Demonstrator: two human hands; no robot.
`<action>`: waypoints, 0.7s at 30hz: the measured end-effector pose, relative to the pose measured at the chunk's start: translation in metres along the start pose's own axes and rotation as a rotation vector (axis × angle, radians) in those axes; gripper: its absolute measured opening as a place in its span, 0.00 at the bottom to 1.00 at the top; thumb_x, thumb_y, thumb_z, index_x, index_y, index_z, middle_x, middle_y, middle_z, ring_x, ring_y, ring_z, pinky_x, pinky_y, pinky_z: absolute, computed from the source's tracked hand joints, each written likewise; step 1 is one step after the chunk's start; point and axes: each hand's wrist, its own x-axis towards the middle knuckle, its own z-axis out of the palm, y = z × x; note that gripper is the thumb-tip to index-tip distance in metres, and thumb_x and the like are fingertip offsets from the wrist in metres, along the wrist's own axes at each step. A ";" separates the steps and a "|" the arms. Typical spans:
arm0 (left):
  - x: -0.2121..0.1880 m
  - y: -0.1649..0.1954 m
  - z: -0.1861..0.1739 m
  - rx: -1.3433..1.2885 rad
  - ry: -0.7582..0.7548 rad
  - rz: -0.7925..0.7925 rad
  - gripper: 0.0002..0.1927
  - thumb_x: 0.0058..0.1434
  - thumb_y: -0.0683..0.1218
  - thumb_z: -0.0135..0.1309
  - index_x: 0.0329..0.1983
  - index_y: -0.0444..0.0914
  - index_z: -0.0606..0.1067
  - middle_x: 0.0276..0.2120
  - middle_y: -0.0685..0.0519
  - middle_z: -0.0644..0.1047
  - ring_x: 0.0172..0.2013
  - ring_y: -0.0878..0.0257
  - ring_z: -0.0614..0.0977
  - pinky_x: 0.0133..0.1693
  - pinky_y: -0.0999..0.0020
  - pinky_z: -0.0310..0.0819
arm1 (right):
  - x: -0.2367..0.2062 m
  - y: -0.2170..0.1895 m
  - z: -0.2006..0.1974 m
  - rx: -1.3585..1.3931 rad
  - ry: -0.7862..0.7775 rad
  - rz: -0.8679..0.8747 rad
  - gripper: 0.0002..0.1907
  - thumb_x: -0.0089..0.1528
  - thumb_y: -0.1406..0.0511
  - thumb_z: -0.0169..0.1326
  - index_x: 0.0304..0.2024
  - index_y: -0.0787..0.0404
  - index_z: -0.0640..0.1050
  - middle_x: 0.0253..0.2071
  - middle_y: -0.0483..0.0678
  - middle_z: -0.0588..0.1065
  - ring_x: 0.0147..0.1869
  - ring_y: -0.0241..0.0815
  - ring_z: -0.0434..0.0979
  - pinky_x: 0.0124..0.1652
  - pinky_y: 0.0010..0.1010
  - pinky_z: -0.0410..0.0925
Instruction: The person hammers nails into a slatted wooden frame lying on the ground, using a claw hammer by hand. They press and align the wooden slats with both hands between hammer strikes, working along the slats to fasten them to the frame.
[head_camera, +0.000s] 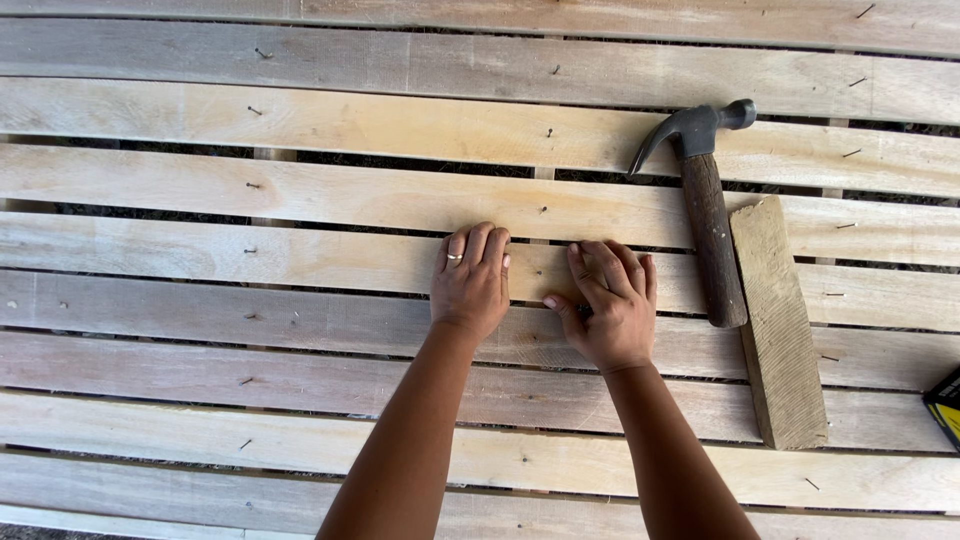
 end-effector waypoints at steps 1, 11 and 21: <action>0.000 0.000 0.000 0.006 0.011 0.005 0.13 0.68 0.48 0.49 0.55 0.44 0.71 0.56 0.55 0.70 0.58 0.57 0.69 0.64 0.58 0.61 | 0.000 0.000 0.000 -0.005 -0.005 -0.003 0.34 0.56 0.47 0.65 0.60 0.54 0.80 0.63 0.44 0.72 0.71 0.50 0.67 0.70 0.58 0.54; -0.002 -0.002 -0.002 -0.016 0.042 0.015 0.15 0.67 0.48 0.49 0.56 0.42 0.71 0.54 0.54 0.70 0.57 0.57 0.69 0.63 0.57 0.61 | -0.013 -0.001 0.003 -0.001 -0.034 0.011 0.34 0.61 0.49 0.62 0.66 0.55 0.76 0.69 0.47 0.69 0.76 0.51 0.63 0.72 0.61 0.51; 0.000 -0.002 -0.004 -0.035 0.027 0.010 0.14 0.66 0.47 0.49 0.55 0.42 0.70 0.54 0.54 0.70 0.57 0.56 0.70 0.62 0.57 0.62 | -0.058 -0.010 -0.014 0.074 -0.078 0.012 0.41 0.51 0.40 0.62 0.61 0.52 0.78 0.71 0.46 0.68 0.78 0.53 0.59 0.71 0.67 0.47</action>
